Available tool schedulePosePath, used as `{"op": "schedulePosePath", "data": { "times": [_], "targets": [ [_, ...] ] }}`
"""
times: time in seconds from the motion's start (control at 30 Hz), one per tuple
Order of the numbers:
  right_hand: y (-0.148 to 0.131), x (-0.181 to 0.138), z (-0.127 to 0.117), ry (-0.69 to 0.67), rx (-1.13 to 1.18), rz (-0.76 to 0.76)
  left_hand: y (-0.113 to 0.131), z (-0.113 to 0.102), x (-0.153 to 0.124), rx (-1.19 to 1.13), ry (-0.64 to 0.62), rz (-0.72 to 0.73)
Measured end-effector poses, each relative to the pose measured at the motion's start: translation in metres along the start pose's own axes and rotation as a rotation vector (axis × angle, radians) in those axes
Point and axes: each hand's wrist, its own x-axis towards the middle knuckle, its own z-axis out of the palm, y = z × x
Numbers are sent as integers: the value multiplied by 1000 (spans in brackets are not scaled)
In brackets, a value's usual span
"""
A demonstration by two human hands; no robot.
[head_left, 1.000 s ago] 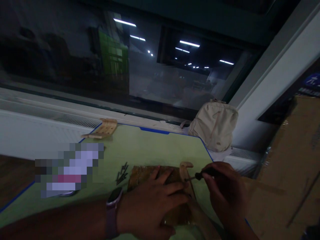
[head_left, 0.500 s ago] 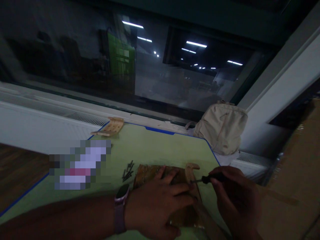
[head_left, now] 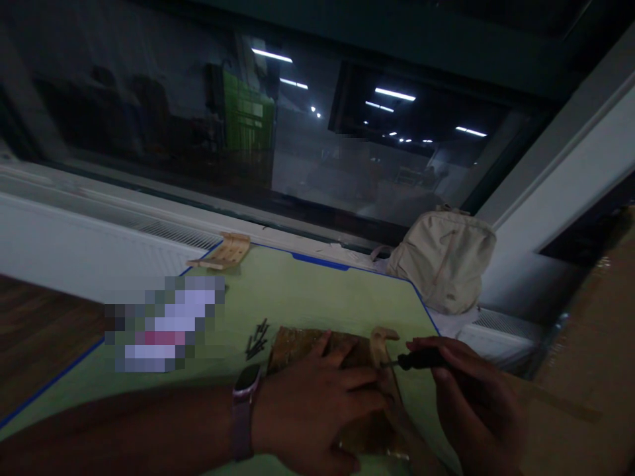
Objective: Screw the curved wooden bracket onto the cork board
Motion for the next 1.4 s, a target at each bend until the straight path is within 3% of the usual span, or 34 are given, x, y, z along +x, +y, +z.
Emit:
{"op": "schedulePosePath", "data": {
  "times": [0.17, 0.43, 0.73, 0.93, 1.2, 1.4],
  "targets": [
    [7, 2, -2, 91, -58, -7, 0, 0, 1, 11, 9, -1],
    [6, -4, -5, -82, -105, -23, -1, -1, 1, -1, -2, 6],
    [6, 1, -6, 69, -143, -36, 1, -3, 1, 1, -17, -8],
    [10, -3, -8, -15, -274, -79, 2, -6, 1, -17, -15, -11],
    [8, 6, -1, 98, -99, 8, 1, -4, 0, -7, -3, -10],
    [13, 4, -4, 8, -20, 3, 3, -6, 1, -5, -11, -7]
  ]
}}
